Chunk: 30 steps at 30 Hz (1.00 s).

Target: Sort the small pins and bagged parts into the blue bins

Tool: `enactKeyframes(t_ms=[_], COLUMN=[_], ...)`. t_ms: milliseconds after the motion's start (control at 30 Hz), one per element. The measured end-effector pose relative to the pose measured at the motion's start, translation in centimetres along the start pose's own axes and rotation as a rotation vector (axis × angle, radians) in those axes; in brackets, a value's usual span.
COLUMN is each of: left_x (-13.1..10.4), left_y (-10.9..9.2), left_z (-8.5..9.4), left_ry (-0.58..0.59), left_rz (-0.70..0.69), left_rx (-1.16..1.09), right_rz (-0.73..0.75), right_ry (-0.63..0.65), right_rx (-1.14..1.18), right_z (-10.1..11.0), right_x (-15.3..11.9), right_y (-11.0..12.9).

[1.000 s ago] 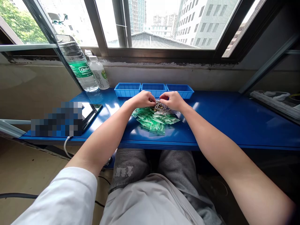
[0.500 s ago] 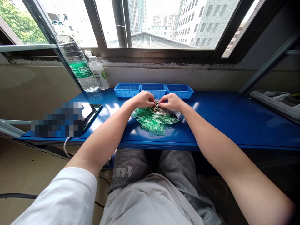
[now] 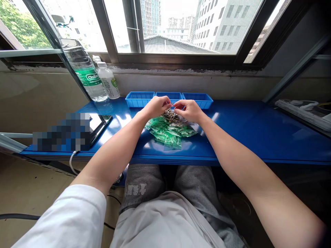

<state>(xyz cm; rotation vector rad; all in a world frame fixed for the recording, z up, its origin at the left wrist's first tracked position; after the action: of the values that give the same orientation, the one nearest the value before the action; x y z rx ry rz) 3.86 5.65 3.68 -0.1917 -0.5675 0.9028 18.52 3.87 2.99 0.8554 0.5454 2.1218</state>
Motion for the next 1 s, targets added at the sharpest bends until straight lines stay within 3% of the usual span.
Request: enactKeyframes(t_ms=[233, 600, 867, 1000], left_x=[-0.3, -0.4, -0.5, -0.5], left_y=[0.1, -0.3, -0.6, -0.8], left_z=[1.1, 0.9, 0.7, 0.8], left_ry=[-0.105, -0.103, -0.085, -0.070], left_rz=[0.072, 0.042, 0.021, 0.034], left_rx=[-0.081, -0.076, -0.090, -0.066], right_rz=[0.058, 0.052, 0.032, -0.052], right_ry=[0.040, 0.117, 0.094, -0.039], right_rx=[0.157, 0.230, 0.166, 0.008], right_z=[-0.4, -0.8, -0.5, 0.9], right_x=[-0.2, -0.2, -0.2, 0.2], right_y=[0.8, 1.0, 0.7, -0.5])
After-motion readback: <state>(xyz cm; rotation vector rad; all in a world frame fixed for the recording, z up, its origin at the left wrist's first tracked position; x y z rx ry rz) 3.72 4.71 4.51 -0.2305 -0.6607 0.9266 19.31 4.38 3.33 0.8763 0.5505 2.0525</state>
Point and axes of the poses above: each hand's wrist, its own x-axis towards the middle knuckle, its own z-axis out of the back of the hand, y = z × x, the point moved 8 cm from there along x, towards the middle knuckle, and after that the axes turned 6 degrees about y, right-handed, at the moved point
